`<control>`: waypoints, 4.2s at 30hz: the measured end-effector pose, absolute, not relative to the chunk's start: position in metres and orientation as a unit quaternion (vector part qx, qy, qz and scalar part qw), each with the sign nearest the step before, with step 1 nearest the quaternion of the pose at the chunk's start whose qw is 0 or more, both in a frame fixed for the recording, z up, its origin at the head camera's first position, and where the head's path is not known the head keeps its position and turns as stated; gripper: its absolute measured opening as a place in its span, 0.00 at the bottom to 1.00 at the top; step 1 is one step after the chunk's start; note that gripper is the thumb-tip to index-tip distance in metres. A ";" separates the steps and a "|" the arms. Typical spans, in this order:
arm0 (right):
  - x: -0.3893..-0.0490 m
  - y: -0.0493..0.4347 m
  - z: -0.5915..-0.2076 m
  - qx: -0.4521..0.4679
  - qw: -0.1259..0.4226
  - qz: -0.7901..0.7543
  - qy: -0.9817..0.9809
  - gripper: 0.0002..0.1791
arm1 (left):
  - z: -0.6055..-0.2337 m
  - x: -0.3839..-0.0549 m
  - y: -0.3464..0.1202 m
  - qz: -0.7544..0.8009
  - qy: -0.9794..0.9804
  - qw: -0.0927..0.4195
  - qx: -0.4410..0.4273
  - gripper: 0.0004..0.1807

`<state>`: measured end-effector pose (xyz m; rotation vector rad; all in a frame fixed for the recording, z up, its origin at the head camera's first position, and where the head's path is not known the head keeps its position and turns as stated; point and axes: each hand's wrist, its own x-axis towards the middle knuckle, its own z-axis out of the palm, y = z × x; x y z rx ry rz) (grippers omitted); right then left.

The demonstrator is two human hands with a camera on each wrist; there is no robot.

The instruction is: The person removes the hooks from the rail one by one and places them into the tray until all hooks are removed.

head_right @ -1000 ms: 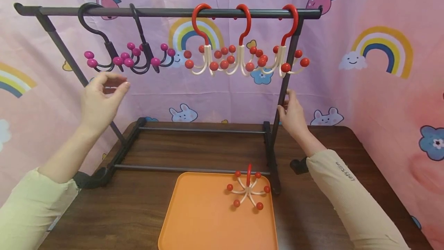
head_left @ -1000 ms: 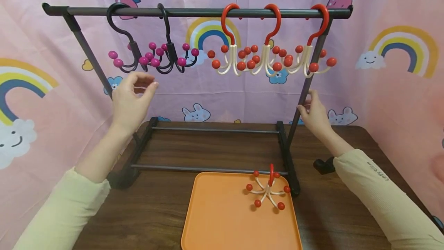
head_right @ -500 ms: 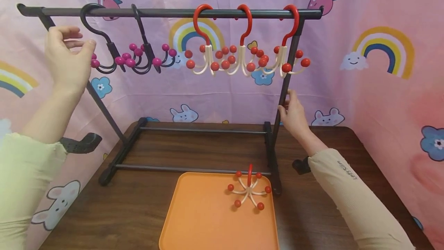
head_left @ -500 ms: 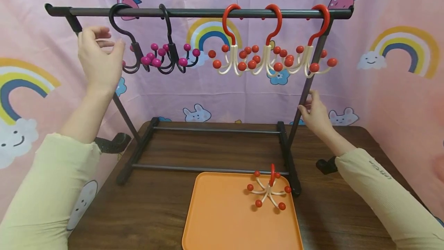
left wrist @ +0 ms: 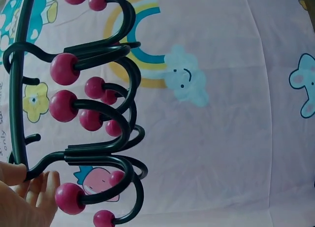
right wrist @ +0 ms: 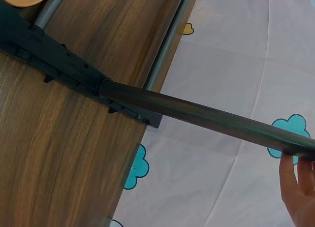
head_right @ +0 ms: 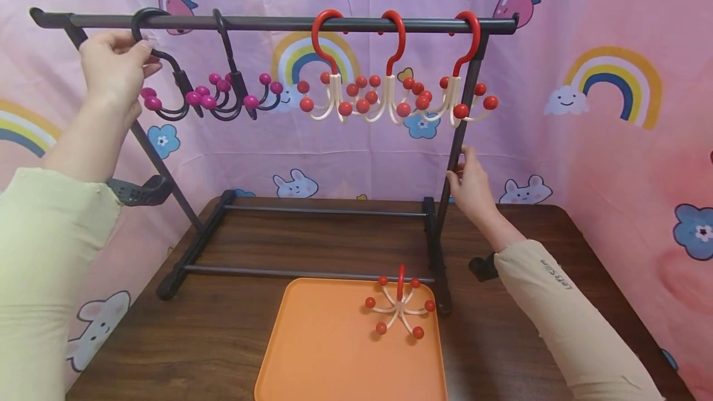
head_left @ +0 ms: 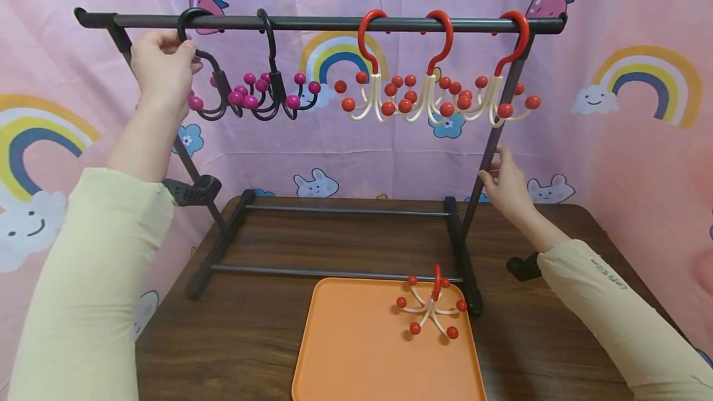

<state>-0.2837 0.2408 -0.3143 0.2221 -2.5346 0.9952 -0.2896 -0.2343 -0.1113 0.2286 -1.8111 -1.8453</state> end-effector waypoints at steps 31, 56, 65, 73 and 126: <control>-0.282 0.240 -0.312 0.072 0.200 0.360 -0.908 0.25 | -0.113 -0.244 -0.246 -0.729 -0.593 0.340 -0.019 0.12; -0.281 0.239 -0.315 0.073 0.201 0.362 -0.907 0.25 | -0.186 -0.195 -0.234 -0.702 -0.624 0.339 -0.041 0.13; -0.280 0.243 -0.318 0.064 0.176 0.412 -0.892 0.27 | -0.207 -0.189 -0.218 -0.695 -0.630 0.340 -0.062 0.12; -0.277 0.245 -0.314 0.054 0.165 0.425 -0.888 0.27 | -0.228 -0.189 -0.201 -0.666 -0.671 0.321 -0.054 0.10; -0.279 0.246 -0.309 0.079 0.152 0.425 -0.889 0.20 | -0.350 -0.193 -0.114 -0.587 -0.793 0.069 -0.144 0.11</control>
